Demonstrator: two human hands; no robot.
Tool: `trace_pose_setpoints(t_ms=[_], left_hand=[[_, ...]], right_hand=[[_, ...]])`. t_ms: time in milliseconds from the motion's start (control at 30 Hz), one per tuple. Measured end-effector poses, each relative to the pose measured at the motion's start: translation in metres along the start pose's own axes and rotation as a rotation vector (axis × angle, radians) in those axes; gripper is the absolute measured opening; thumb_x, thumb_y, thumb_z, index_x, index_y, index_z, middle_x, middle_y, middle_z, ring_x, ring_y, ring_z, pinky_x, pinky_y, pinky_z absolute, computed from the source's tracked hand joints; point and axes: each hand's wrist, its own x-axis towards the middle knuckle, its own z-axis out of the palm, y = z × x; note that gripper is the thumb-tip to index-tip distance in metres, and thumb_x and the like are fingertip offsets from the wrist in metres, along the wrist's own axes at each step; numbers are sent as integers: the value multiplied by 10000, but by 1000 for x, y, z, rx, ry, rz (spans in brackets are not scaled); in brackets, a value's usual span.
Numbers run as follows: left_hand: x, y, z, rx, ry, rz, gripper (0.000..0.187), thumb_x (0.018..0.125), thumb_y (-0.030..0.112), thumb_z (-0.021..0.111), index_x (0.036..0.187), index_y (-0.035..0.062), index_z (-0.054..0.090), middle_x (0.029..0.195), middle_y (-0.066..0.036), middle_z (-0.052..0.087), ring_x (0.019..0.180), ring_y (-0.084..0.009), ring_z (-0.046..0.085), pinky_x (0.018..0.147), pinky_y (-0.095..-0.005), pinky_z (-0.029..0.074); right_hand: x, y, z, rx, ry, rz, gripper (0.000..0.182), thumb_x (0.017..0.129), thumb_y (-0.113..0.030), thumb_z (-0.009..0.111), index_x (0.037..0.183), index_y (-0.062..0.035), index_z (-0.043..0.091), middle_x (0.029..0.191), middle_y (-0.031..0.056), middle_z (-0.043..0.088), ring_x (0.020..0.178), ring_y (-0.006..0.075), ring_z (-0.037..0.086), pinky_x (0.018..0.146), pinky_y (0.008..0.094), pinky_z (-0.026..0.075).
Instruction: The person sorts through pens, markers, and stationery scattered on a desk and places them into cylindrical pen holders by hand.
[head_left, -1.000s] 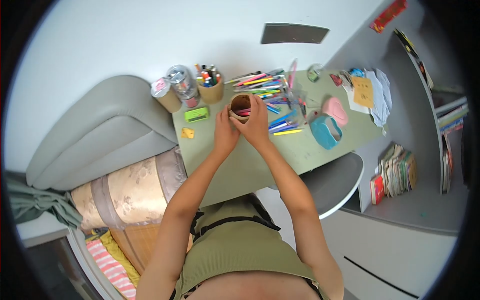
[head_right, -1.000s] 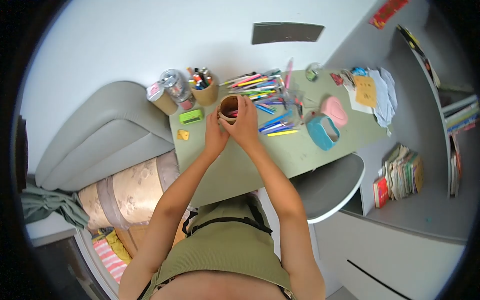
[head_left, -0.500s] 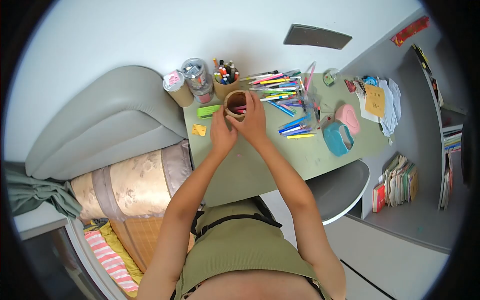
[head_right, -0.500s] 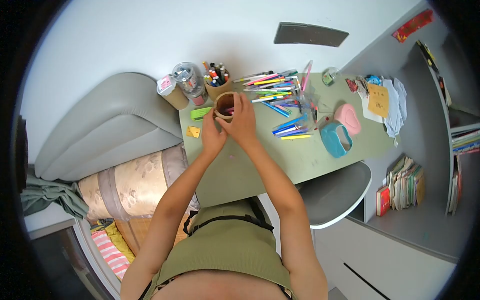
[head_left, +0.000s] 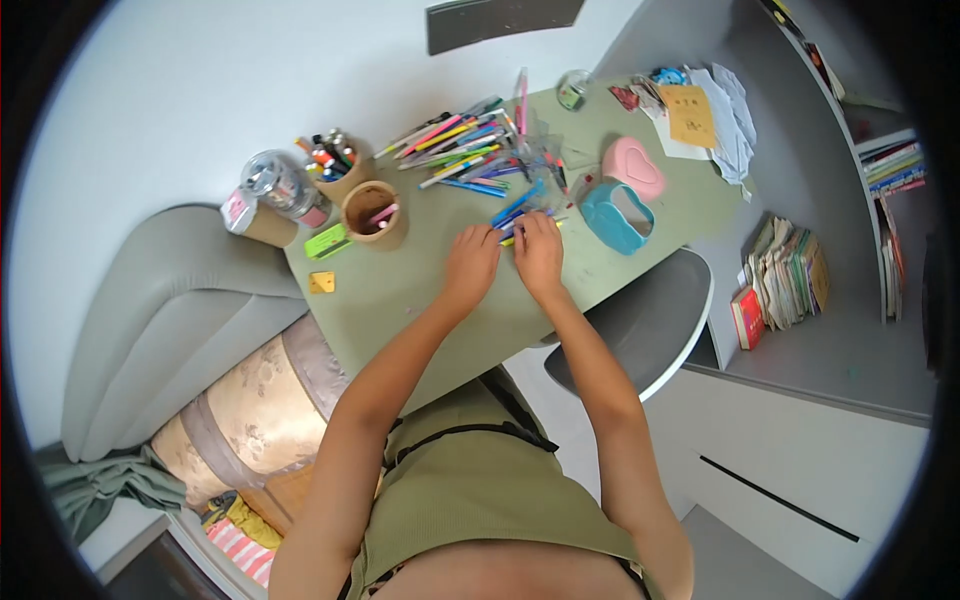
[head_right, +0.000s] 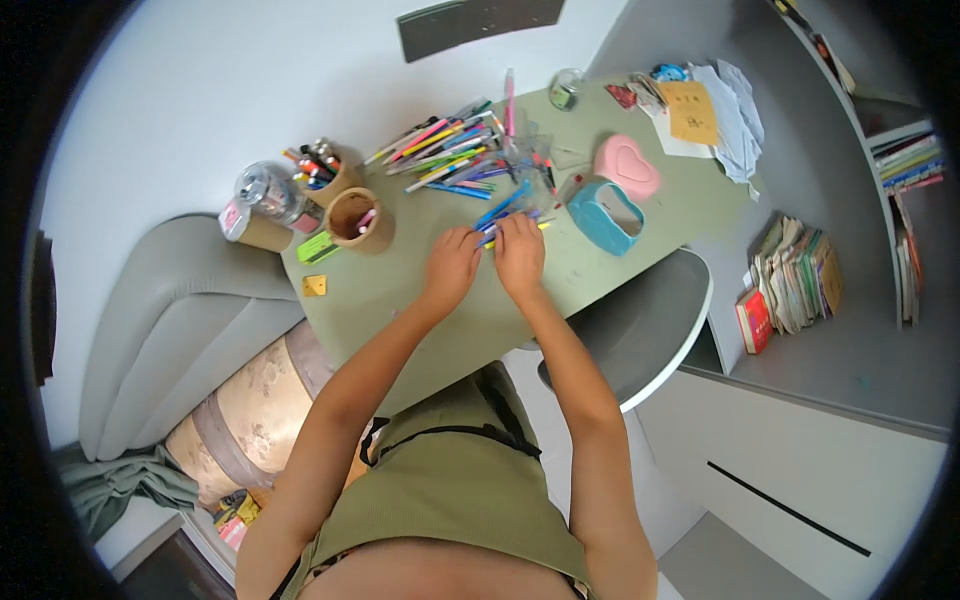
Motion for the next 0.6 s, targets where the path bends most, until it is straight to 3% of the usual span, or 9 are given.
trace_pose_setpoints(t_ms=[133,333,600], left_hand=[[16,4,39,97,-82,-72,175,846,68,570,1007,35,631,968,-114,585,944,-304,567,820,-418,460],[22,-7,47,239,-231,-66,118,808,52,566,914,14,601,951,-133,577,946,-313,571,791,-414,485],[4,-18,28,183,-85,-147,135,803,24,586,936,1,588,937,-158,555,916,-342,564,774,-448,479]], right_hand=[[-13,34,-8,-70,80,-138,247,748,-14,663,994,-25,660,997,95,627,972,305,572,841,420,459],[-15,42,-8,-180,-76,-183,266,738,-19,629,999,-57,670,969,71,607,954,262,567,836,380,448],[-13,44,1,-233,-138,-283,344,718,-19,629,1060,-59,638,998,62,596,980,249,552,841,365,437]])
